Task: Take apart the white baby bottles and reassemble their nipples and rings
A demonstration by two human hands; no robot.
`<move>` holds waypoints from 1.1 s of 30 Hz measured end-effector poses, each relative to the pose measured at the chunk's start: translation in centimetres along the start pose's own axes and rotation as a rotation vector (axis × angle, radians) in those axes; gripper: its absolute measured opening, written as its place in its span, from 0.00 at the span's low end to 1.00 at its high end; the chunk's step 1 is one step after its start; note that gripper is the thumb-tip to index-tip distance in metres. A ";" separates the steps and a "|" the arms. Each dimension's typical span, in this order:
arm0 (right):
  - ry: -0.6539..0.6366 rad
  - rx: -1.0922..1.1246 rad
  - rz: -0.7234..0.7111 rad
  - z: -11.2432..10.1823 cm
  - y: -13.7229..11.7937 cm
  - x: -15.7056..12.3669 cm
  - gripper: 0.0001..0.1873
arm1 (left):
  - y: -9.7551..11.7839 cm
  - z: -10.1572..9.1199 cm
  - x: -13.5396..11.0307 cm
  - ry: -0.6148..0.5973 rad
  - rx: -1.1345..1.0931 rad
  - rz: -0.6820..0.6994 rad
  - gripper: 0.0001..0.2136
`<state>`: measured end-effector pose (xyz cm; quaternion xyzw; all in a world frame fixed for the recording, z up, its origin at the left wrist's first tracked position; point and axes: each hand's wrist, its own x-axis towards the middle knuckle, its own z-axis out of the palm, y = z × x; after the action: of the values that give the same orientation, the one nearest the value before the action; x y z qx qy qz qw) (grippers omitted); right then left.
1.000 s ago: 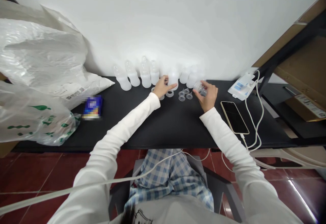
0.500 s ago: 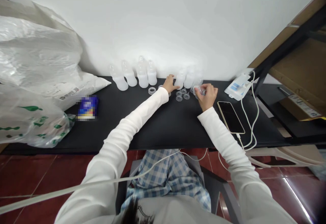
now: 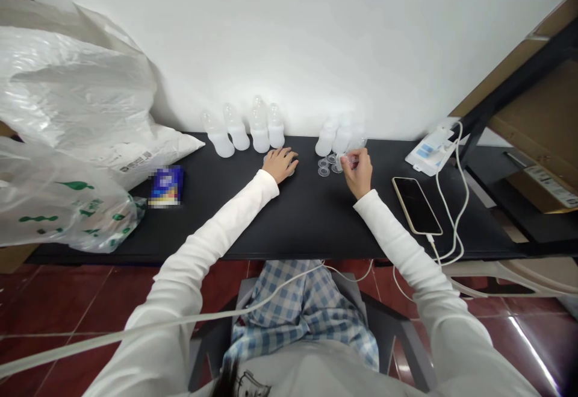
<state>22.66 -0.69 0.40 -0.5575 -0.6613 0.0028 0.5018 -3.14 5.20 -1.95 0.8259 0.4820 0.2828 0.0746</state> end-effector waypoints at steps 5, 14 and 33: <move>-0.019 0.366 0.199 2.6 -3.7 -0.7 0.26 | 3.1 -0.8 -1.4 0.117 -0.278 0.126 0.18; -0.259 0.877 0.470 5.2 -5.9 -1.5 0.28 | 6.4 -0.6 -2.9 0.239 -0.613 0.054 0.21; -0.490 0.147 -0.446 3.0 -4.9 -1.4 0.11 | 5.0 -0.5 -1.9 0.209 -0.976 -0.191 0.28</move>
<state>16.84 -1.91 0.73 -0.3441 -0.8660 0.0745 0.3552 -0.35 0.88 -0.35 0.6143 0.3720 0.5482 0.4286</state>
